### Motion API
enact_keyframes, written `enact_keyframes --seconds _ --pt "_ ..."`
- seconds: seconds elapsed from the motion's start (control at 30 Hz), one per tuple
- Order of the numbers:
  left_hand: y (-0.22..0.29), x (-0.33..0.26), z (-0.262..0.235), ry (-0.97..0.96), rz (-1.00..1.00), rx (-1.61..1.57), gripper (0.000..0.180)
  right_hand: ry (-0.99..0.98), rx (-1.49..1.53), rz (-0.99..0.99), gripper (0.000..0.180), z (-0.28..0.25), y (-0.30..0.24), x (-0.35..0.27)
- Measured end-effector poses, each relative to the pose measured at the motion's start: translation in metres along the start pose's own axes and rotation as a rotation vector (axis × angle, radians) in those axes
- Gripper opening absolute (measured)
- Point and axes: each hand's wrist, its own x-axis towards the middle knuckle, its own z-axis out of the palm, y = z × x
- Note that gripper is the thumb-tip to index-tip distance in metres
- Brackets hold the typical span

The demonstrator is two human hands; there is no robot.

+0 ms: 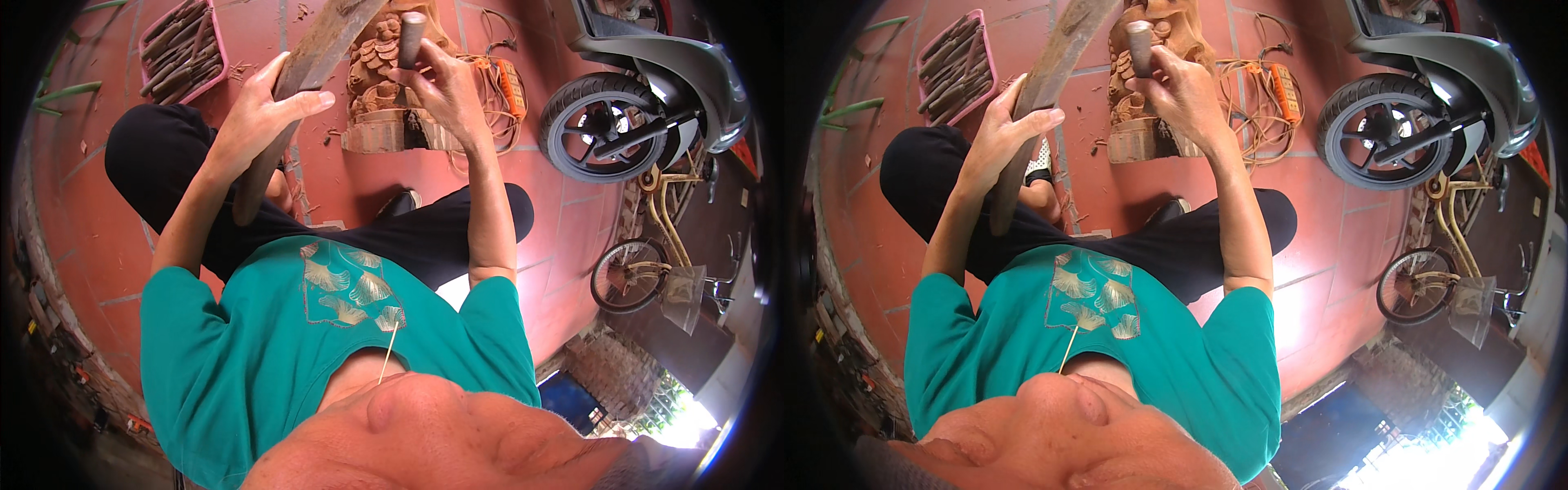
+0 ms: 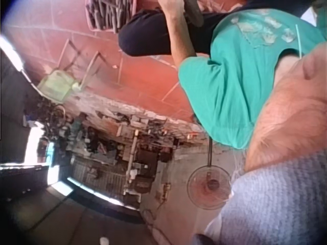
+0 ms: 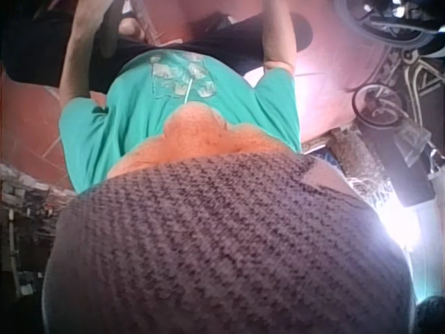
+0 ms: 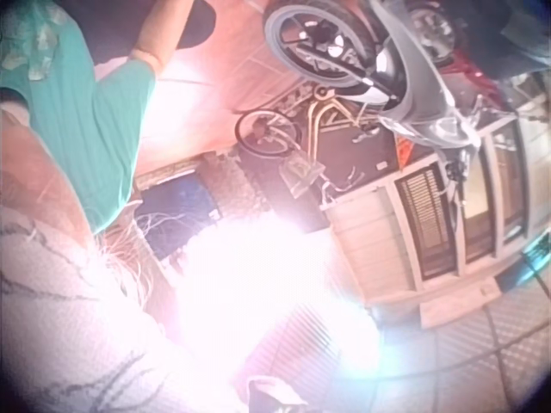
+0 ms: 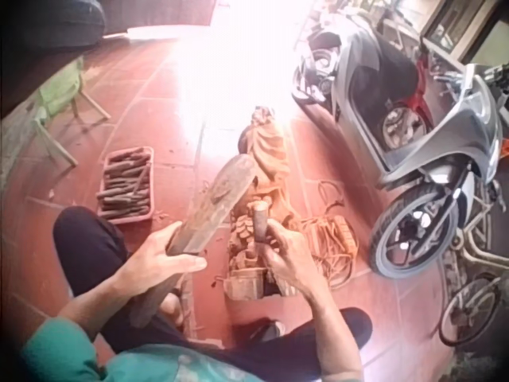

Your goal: The person sits on the floor and carves a wooden block using a chisel and mallet. They repeatedly strike the chisel to shape the wood, occasionally adjusting the chisel position and clearing wood shavings from the workpiece.

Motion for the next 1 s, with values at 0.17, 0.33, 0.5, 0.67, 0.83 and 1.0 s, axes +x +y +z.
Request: enact_keyframes --seconds 0.17,0.33,0.5,0.67,0.83,1.0 --pt "0.0 0.0 0.0 0.037 0.074 -0.013 0.044 -0.114 -0.153 -0.053 0.027 0.011 0.009 0.007" --pt "0.006 -0.003 -0.007 0.065 0.026 -0.068 0.047 -0.173 -0.139 -0.015 0.023 0.013 0.009 0.009" --pt "0.019 -0.005 -0.015 0.092 -0.012 -0.116 0.047 -0.17 -0.078 -0.018 0.025 0.015 0.011 0.007" --pt "0.015 -0.005 -0.014 0.152 0.089 -0.106 0.039 -0.18 -0.155 -0.076 0.026 0.01 0.015 0.004" --pt "0.01 -0.005 -0.005 0.063 0.11 -0.039 0.043 -0.22 -0.167 -0.083 0.029 0.011 0.008 0.005" --pt "0.018 -0.005 -0.01 -0.115 -0.026 0.082 0.05 -0.198 -0.118 -0.084 0.03 0.013 0.012 0.004"
